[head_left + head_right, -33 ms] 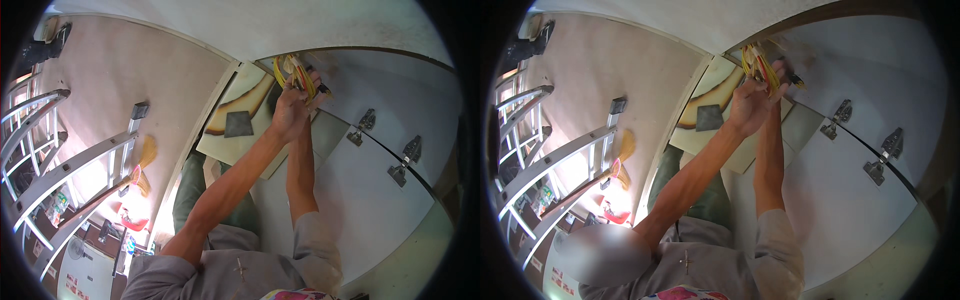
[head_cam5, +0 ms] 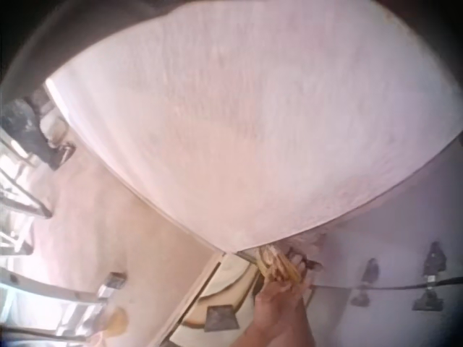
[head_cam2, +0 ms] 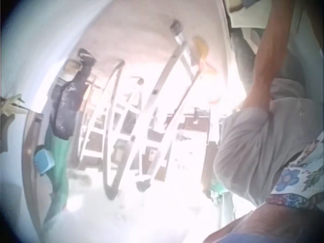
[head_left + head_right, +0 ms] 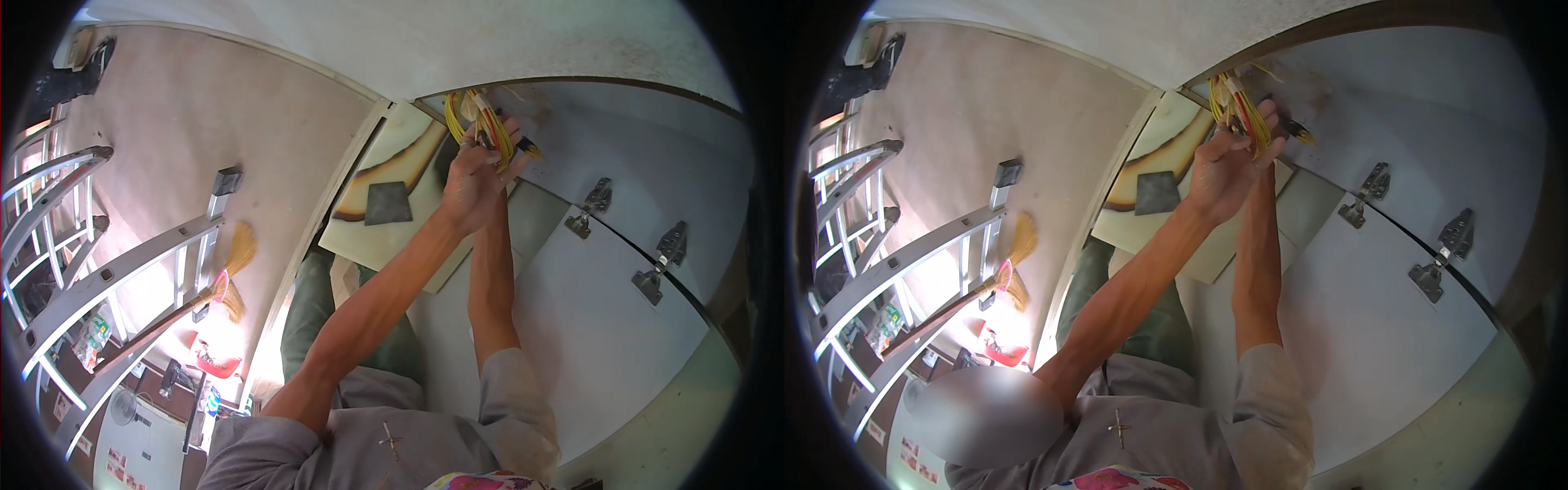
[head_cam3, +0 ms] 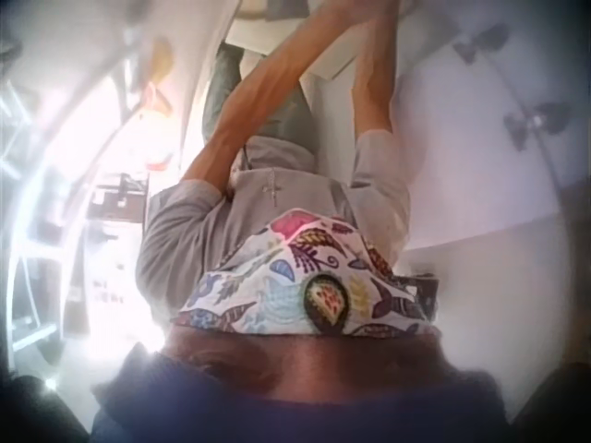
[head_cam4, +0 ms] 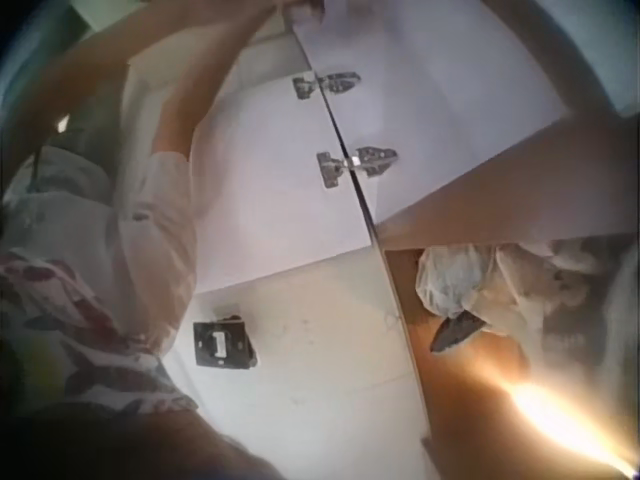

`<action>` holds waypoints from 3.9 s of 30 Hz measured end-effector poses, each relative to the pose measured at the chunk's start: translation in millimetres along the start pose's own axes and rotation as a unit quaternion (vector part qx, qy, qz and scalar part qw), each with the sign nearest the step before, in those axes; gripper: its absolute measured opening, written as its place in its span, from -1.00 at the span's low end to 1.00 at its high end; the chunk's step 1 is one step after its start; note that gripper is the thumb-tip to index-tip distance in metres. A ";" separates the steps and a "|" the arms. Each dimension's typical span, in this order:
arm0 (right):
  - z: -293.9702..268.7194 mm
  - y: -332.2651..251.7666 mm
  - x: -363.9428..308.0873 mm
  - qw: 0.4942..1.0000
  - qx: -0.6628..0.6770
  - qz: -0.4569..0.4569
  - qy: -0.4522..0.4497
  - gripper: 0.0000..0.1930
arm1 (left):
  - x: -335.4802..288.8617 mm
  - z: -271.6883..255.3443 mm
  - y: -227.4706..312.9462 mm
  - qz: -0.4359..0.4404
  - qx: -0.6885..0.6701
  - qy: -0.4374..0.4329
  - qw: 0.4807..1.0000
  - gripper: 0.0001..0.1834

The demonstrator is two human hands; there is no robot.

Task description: The person cleans a room by sweeping the floor with a broom and wiping the interior of a wall cabinet with a cloth. They also move a large white board and a water bottle to clear space.

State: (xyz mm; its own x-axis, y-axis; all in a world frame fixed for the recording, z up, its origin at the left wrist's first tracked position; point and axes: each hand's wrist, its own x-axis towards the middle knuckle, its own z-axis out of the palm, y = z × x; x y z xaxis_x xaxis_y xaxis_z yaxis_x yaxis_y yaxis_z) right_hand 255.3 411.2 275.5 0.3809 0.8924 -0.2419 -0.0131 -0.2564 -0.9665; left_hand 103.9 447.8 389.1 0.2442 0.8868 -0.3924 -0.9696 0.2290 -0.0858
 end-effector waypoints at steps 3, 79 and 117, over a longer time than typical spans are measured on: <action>20.5 16.7 63.8 0.998 -0.004 -0.058 -0.028 -0.74 | -6.1 -12.5 -1.1 -0.014 -0.011 -0.001 1.000 -0.36; 100.6 -1.7 230.0 0.995 0.071 -0.063 -0.044 -0.67 | -33.9 -115.5 67.4 -0.125 0.296 -0.023 0.947 -0.49; 113.9 -65.2 227.3 0.938 -0.299 -0.166 -0.062 -0.62 | -138.0 -247.7 122.4 0.105 0.641 0.180 0.738 -0.47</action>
State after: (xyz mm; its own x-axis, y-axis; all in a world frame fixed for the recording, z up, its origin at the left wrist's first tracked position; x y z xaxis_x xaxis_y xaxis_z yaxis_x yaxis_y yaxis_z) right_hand 237.4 673.0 273.7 0.1615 0.9867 0.0195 0.6225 -0.0865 -0.7778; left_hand -51.8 254.0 205.8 -0.1530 0.8449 -0.5125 -0.1182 0.4992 0.8584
